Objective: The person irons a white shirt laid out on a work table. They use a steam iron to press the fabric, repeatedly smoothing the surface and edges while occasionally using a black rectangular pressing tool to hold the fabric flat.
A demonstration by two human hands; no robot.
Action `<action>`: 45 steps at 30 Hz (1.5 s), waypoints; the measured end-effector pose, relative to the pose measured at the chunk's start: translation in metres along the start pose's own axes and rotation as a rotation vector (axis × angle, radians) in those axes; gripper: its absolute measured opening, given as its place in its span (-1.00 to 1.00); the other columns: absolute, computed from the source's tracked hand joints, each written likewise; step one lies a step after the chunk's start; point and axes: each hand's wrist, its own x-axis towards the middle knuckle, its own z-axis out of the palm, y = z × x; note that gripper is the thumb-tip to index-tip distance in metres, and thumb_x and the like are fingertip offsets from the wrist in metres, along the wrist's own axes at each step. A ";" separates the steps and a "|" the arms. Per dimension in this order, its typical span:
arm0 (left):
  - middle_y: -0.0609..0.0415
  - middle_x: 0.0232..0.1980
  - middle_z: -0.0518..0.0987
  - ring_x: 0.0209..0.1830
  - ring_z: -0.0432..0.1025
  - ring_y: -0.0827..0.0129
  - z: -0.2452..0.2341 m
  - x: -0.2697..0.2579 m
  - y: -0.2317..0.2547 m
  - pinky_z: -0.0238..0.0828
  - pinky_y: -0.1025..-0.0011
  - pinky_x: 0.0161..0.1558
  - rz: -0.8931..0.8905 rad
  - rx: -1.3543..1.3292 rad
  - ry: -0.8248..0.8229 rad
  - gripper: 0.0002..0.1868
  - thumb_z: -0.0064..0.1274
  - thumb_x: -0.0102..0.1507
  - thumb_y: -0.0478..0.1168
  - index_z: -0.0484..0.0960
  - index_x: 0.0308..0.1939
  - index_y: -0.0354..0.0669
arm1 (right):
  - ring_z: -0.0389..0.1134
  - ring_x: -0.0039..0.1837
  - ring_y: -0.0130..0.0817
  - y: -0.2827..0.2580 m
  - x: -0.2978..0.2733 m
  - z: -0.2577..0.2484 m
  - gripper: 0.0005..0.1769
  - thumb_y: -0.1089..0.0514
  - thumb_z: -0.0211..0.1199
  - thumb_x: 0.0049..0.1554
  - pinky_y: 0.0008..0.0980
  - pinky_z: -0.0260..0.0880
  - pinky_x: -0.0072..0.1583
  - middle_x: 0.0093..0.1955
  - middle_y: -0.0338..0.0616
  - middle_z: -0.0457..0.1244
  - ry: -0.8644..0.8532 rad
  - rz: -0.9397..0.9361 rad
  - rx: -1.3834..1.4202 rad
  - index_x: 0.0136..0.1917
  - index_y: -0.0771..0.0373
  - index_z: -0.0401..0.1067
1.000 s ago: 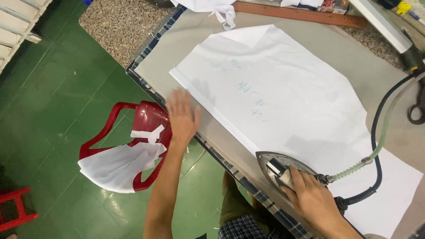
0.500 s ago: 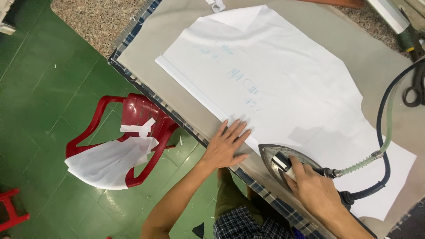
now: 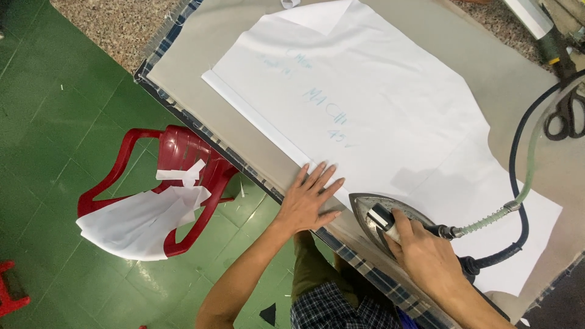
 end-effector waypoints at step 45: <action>-0.01 0.65 0.13 0.66 -0.01 0.10 -0.026 -0.007 -0.082 -0.32 -0.04 0.61 -0.101 0.079 0.122 -0.23 -0.38 0.40 0.38 0.23 0.58 0.11 | 0.46 -0.29 0.10 -0.046 0.032 -0.019 -0.30 -0.39 0.01 0.19 0.09 0.47 -0.35 -0.11 -0.08 0.40 0.176 -0.018 0.017 0.40 0.07 0.19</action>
